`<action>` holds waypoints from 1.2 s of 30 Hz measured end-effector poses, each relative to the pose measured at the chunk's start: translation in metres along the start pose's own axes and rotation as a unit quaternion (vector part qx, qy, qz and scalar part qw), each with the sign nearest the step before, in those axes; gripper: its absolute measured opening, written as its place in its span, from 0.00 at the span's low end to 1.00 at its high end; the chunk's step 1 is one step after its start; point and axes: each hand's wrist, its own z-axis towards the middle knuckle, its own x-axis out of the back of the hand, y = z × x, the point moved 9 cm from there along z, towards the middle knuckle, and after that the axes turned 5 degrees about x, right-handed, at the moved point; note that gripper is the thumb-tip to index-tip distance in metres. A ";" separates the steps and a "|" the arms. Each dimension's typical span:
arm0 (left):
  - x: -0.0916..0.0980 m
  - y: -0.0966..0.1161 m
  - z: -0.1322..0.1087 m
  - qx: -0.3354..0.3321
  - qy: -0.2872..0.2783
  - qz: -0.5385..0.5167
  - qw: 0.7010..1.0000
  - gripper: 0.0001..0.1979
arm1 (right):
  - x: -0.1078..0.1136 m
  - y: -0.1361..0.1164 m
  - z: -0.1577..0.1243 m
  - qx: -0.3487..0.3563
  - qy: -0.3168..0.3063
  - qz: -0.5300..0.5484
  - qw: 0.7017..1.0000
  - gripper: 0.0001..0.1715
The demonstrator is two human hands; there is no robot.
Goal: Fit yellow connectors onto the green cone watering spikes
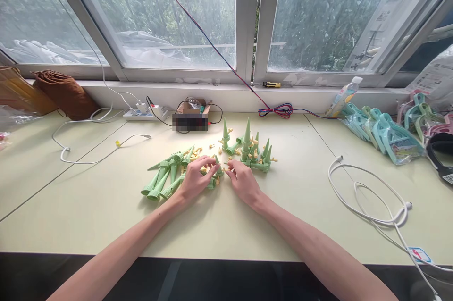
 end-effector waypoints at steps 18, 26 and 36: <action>0.000 0.001 0.000 0.000 0.002 0.009 1.000 0.06 | 0.002 0.000 -0.001 0.001 0.007 -0.018 1.000 0.09; 0.000 0.000 -0.001 0.000 0.001 0.011 1.000 0.06 | 0.004 0.000 -0.003 -0.003 0.013 -0.040 0.999 0.11; 0.000 0.001 0.000 -0.001 0.004 0.011 1.000 0.06 | 0.006 -0.001 -0.003 -0.011 0.021 -0.039 0.999 0.10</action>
